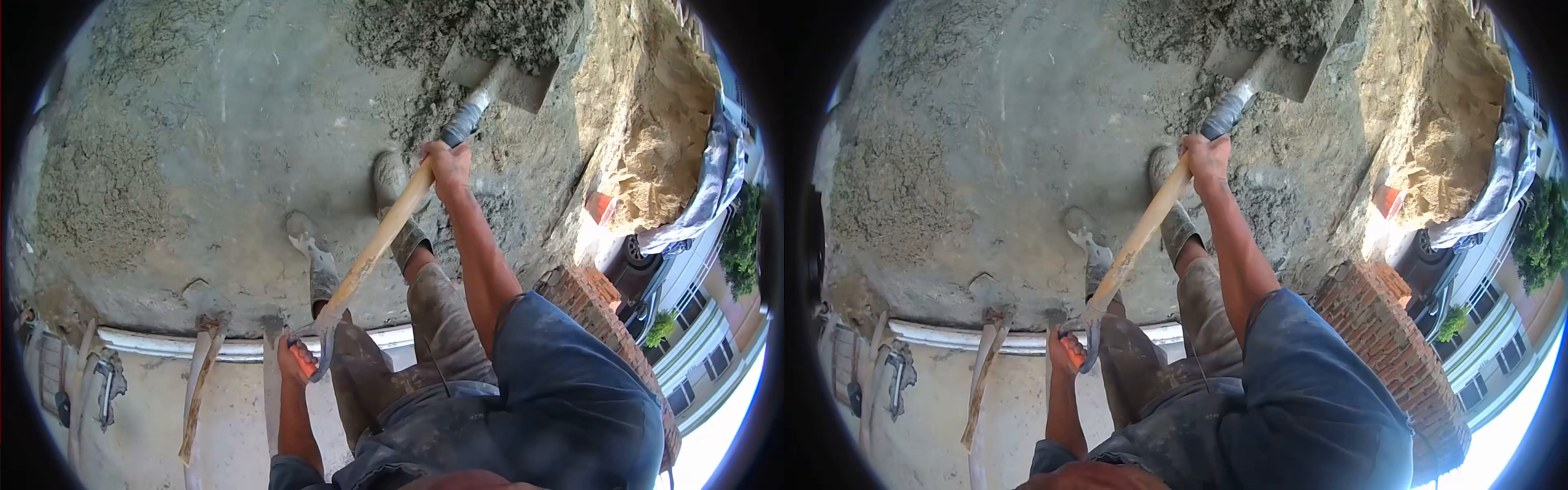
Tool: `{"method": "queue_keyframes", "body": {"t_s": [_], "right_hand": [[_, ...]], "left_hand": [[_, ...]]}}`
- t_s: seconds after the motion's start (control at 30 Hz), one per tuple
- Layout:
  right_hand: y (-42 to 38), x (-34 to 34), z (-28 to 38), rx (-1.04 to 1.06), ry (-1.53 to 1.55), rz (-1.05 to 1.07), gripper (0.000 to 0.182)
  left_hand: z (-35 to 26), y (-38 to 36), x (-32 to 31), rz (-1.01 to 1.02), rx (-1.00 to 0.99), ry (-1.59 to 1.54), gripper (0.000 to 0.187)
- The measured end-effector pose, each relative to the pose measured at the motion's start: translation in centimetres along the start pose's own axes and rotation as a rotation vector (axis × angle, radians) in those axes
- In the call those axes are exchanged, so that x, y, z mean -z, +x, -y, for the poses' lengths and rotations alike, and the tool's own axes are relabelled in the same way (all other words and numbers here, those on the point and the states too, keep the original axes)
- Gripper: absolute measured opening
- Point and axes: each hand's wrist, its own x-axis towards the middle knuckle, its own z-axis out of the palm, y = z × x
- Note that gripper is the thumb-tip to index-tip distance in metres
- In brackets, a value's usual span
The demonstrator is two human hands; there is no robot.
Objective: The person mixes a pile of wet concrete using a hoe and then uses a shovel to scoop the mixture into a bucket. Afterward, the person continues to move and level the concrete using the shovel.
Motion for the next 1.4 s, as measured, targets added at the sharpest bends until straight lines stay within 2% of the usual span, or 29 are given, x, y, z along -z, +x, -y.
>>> {"method": "queue_keyframes", "body": {"t_s": [0.03, 0.1, 0.13, 0.17, 0.23, 0.3, 0.37, 0.47, 0.53, 0.57, 0.63, 0.67, 0.73, 0.77, 0.83, 0.87, 0.9, 0.97, 1.03, 1.07, 1.1, 1.17, 1.2, 1.23, 1.27, 1.3, 1.33, 1.37, 1.4], "right_hand": [[-0.2, 0.7, 2.5, 0.15, -0.085, -0.055, 0.028], [2.8, 2.6, 3.9, 0.242, -0.046, -0.163, 0.032], [2.5, 3.4, 5.7, 0.25, -0.173, -0.232, 0.032], [2.1, 4.5, 6.1, 0.266, -0.148, -0.253, 0.032], [2.0, 6.1, 5.3, 0.281, -0.297, -0.316, 0.032], [-1.2, 6.8, 3.7, 0.246, -0.311, -0.325, 0.026], [-5.6, 6.7, 3.3, 0.082, 0.006, -0.287, 0.018], [-8.4, 6.3, -2.6, -0.133, 0.244, -0.162, 0.014], [-11.5, 5.3, -5.3, -0.258, 0.369, -0.137, 0.014], [-13.4, 4.4, -6.1, -0.314, 0.453, -0.148, 0.015], [-17.6, 3.4, -6.9, -0.417, 0.58, -0.091, 0.015], [-18.9, 2.6, -8.1, -0.458, 0.623, -0.068, 0.014], [-21.3, 1.2, -9.4, -0.541, 0.687, -0.031, 0.01], [-22.7, 0.8, -9.4, -0.584, 0.712, -0.023, 0.01], [-23.6, 0.4, -10.1, -0.652, 0.722, 0.013, 0.014], [-23.3, 0.0, -10.8, -0.631, 0.753, 0.025, 0.014], [-22.6, -0.4, -11.9, -0.67, 0.745, 0.004, 0.014], [-21.3, 0.3, -11.7, -0.698, 0.736, 0.01, 0.014], [-20.6, 1.7, -11.5, -0.733, 0.884, 0.011, 0.01], [-18.1, 1.9, -13.6, -0.763, 0.92, 0.112, 0.011], [-15.3, 2.2, -14.9, -0.748, 0.936, 0.116, 0.011], [-12.2, 3.8, -16.7, -0.778, 1.001, 0.4, 0.006], [-13.2, 6.5, -14.6, -0.662, 1.047, 0.533, 0.009], [-15.9, 10.4, -10.8, -0.441, 1.123, 0.618, 0.012], [-19.1, 14.1, -6.7, -0.279, 1.177, 0.675, 0.016], [-21.0, 16.6, -4.0, -0.204, 1.218, 0.705, 0.019], [-20.2, 17.5, -3.7, -0.224, 1.218, 0.701, 0.019], [-19.1, 18.8, -3.7, -0.341, 1.277, 0.669, 0.02], [-18.3, 20.2, -4.4, -0.469, 1.329, 0.63, 0.021]], "left_hand": [[-1.1, 1.2, -0.8, 0.018, -0.019, 0.017, 0.039], [-2.7, 4.2, -0.7, 0.292, 0.149, 0.214, 0.035], [-2.2, 5.1, -0.7, 0.356, 0.244, 0.194, 0.034], [-1.8, 4.9, -0.3, 0.373, 0.226, 0.221, 0.034], [-1.2, 4.5, 0.0, 0.41, 0.14, 0.262, 0.036], [-2.4, -0.5, 0.6, 0.408, 0.145, 0.244, 0.036], [-3.9, -3.8, 1.8, 0.237, 0.135, 0.303, 0.044], [-4.7, -8.1, 6.1, 0.035, -0.044, 0.239, 0.047], [-4.9, -13.3, 8.5, -0.037, -0.296, 0.316, 0.043], [-5.1, -15.8, 9.7, -0.037, -0.328, 0.318, 0.043], [-5.6, -21.3, 11.6, -0.184, -0.595, 0.411, 0.035], [-5.9, -24.5, 11.5, -0.179, -0.635, 0.41, 0.035], [-6.3, -30.4, 10.8, -0.174, -0.926, 0.686, 0.028], [-6.6, -32.4, 11.0, -0.166, -0.966, 0.685, 0.028], [-7.5, -35.3, 11.0, 0.027, -0.925, 0.762, 0.038], [-7.9, -34.7, 11.4, 0.15, -1.197, 0.857, 0.039], [-7.3, -36.7, 9.4, 0.158, -1.227, 0.862, 0.039], [-3.8, -41.6, 2.0, 0.222, -0.963, 0.752, 0.037], [-1.5, -42.7, -3.2, 0.327, -0.933, 0.929, 0.033], [-0.5, -41.9, -5.5, 0.431, -0.94, 1.038, 0.033], [0.5, -41.1, -7.8, 0.54, -0.936, 1.146, 0.032], [3.1, -42.2, -12.3, 0.641, -1.103, 1.359, 0.033], [4.1, -42.8, -13.8, 0.729, -1.288, 1.418, 0.033], [5.0, -43.4, -14.9, 0.808, -1.463, 1.467, 0.033], [5.9, -45.4, -16.0, 0.905, -1.474, 1.444, 0.035], [7.1, -48.0, -16.6, 0.997, -1.478, 1.415, 0.037], [7.9, -50.2, -17.0, 1.204, -1.369, 1.392, 0.047], [8.7, -52.2, -17.2, 1.41, -1.251, 1.355, 0.059], [10.0, -53.9, -17.0, 1.656, -1.016, 1.266, 0.062]]}}
